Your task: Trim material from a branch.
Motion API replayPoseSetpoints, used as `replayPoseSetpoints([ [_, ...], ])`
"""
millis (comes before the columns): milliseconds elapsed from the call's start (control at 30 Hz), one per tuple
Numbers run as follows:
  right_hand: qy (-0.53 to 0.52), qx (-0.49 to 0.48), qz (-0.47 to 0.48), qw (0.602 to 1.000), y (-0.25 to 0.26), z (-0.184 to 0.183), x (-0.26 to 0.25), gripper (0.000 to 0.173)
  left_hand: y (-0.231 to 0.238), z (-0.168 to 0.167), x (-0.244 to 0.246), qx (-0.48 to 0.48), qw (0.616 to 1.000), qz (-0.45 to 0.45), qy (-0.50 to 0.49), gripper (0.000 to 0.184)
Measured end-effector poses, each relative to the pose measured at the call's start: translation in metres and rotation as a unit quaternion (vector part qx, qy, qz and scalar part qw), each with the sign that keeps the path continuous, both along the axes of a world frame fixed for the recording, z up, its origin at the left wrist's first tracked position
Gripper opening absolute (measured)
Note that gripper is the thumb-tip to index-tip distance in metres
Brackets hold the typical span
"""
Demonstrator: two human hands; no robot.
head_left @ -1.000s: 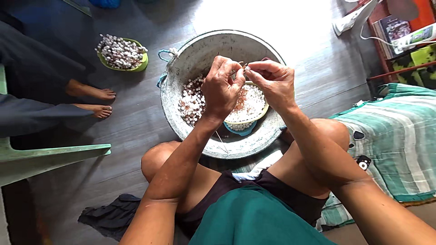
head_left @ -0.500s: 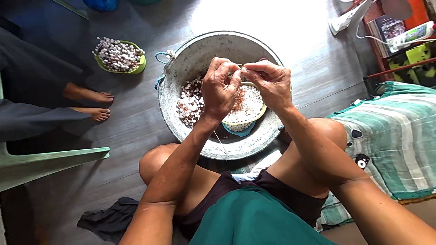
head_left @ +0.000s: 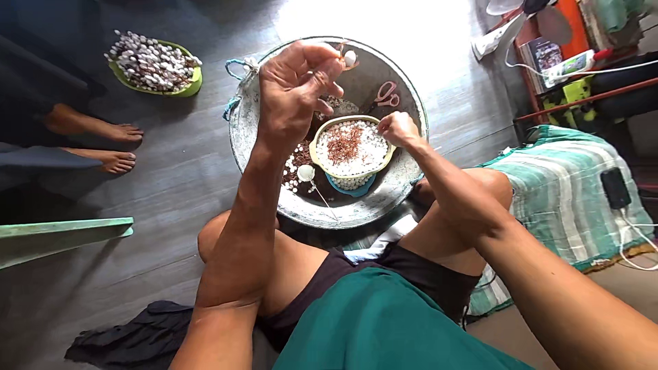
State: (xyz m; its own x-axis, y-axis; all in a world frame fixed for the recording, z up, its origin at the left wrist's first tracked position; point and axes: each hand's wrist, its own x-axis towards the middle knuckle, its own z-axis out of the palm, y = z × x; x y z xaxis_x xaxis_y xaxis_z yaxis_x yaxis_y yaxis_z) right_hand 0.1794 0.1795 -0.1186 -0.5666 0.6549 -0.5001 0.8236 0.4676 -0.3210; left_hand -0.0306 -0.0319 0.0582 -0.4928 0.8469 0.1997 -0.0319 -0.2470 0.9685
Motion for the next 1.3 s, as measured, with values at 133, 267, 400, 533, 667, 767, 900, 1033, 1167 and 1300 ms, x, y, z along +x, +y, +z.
replayPoseSetpoints([
  [133,-0.051,0.041,0.0,0.998,-0.013,-0.046,0.003,0.017,-0.014,0.012,-0.005,0.039,0.998,0.001,-0.049,0.009],
  [267,0.0,0.06,0.008,0.998,-0.019,-0.065,0.007,0.025,-0.02,0.02,-0.01,0.047,0.997,0.018,-0.062,0.01],
  [400,-0.029,0.092,-0.007,0.995,-0.026,-0.072,0.001,0.023,-0.019,0.022,-0.013,0.058,0.994,0.028,-0.089,0.01],
  [533,-0.069,0.074,-0.059,0.993,-0.033,-0.069,-0.005,0.029,-0.015,0.023,-0.014,0.053,0.993,0.036,-0.099,0.01],
  [667,-0.04,0.068,-0.087,0.993,-0.039,-0.079,-0.004,0.035,-0.011,0.021,-0.011,0.046,0.994,0.036,-0.095,0.009],
  [767,-0.027,0.069,-0.084,0.994,-0.04,-0.085,-0.004,0.034,-0.009,0.018,-0.008,0.039,0.995,0.025,-0.088,0.011],
  [900,-0.016,0.056,-0.085,0.995,-0.039,-0.08,-0.001,0.031,-0.005,0.013,-0.007,0.036,0.996,0.017,-0.079,0.01],
  [1033,0.048,0.01,-0.11,0.993,-0.025,-0.066,0.013,0.033,-0.003,0.009,-0.008,0.022,0.997,0.016,-0.065,0.01],
  [1167,0.318,-0.245,-0.231,0.886,-0.02,-0.042,0.02,0.033,-0.001,0.006,-0.007,0.011,0.999,0.012,-0.042,0.01],
  [1300,0.47,-0.415,-0.232,0.743,-0.019,0.021,0.007,0.025,0.001,-0.001,-0.003,0.002,1.0,0.008,-0.021,0.011],
])
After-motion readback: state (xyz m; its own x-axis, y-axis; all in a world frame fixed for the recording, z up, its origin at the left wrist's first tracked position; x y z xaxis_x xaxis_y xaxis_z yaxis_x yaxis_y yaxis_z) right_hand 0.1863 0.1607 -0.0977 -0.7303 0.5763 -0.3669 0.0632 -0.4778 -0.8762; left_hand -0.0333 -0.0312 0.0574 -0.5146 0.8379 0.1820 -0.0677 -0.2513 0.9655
